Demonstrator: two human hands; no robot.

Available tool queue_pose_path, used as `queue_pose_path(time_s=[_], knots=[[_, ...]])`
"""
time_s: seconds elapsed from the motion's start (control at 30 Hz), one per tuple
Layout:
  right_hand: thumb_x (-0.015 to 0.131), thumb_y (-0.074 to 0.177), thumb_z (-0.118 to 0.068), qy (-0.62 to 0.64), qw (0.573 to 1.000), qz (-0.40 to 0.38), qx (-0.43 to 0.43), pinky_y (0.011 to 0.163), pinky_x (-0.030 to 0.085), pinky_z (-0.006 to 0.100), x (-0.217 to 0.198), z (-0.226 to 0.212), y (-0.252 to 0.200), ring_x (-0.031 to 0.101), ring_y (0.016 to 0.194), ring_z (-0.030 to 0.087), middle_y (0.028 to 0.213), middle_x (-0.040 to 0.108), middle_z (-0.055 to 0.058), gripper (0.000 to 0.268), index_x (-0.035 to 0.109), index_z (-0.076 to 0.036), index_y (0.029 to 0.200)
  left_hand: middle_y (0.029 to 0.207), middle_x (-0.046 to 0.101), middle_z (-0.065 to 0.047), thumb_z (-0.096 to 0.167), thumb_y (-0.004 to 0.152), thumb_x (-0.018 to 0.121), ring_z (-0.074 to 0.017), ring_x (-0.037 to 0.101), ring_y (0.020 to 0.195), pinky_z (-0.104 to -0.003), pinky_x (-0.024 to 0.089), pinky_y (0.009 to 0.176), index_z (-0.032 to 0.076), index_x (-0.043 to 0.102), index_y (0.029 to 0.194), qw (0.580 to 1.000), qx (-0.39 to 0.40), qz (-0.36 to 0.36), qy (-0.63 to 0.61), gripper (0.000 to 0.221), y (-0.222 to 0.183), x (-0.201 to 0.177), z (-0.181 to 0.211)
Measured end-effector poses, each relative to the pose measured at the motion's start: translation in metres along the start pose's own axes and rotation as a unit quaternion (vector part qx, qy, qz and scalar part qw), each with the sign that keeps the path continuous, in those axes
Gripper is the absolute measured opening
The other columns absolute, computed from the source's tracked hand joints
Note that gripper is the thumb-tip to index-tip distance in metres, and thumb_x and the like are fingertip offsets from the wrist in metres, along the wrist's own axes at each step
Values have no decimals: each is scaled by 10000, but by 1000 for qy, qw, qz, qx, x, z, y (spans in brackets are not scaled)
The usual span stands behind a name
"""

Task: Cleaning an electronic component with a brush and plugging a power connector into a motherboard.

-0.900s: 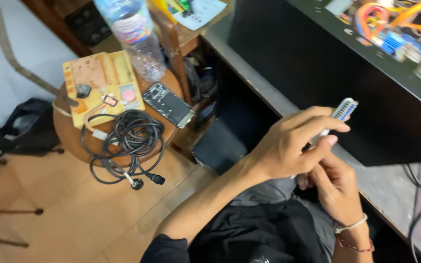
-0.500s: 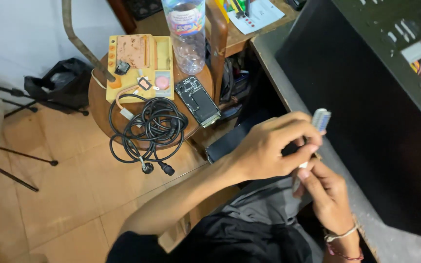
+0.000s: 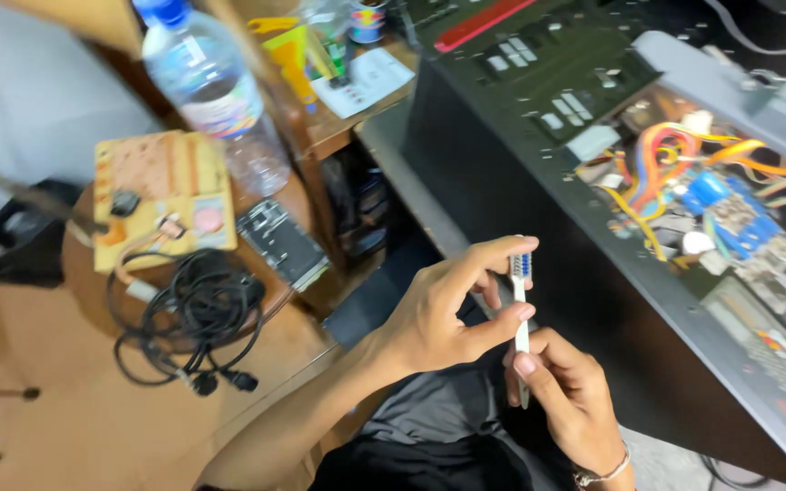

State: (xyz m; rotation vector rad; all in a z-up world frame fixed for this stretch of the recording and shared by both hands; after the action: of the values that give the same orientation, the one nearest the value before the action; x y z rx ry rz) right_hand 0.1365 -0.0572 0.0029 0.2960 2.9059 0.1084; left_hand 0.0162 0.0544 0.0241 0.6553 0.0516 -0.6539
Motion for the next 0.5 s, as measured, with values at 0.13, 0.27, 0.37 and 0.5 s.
queue_pose_path(time_s=[0.13,0.27,0.37,0.5], knots=[[444,850,-172,41,999,30,2,459,399,216,-13,1,-4,471,435,103,507,503,43,193,548,-21,787,909,610,-50,182,797,577,-95,590,635,-200,513,627,91,412,1155,999,-1,-5,-37,405,13,15,-2],[466,848,-194,91,995,28,8,464,397,218,-20,1,-7,474,452,116,533,490,55,210,530,4,819,804,605,-77,131,821,548,-127,568,598,-204,493,588,34,423,1034,997,28,17,-75,265,19,24,-4],[469,850,-198,105,994,20,5,479,395,219,-23,-1,-8,464,470,115,542,482,50,211,531,2,831,761,587,-83,137,819,552,-139,568,574,-213,486,549,19,421,969,996,47,22,-67,231,21,26,-5],[462,847,-242,88,996,8,-6,504,403,222,-27,-11,-11,485,468,111,530,504,46,249,539,-5,841,609,557,-61,148,800,550,-136,542,514,-209,456,488,28,404,866,996,67,21,-56,200,27,25,5]])
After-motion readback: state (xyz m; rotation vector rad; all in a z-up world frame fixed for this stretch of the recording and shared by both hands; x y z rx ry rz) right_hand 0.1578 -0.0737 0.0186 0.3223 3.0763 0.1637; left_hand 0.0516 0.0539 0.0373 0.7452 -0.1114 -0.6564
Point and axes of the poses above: each hand's wrist, its own y-axis towards the middle knuckle, its own x-axis out of the palm, z = x × y, the point moved 1 cm from there along y, towards the middle knuckle
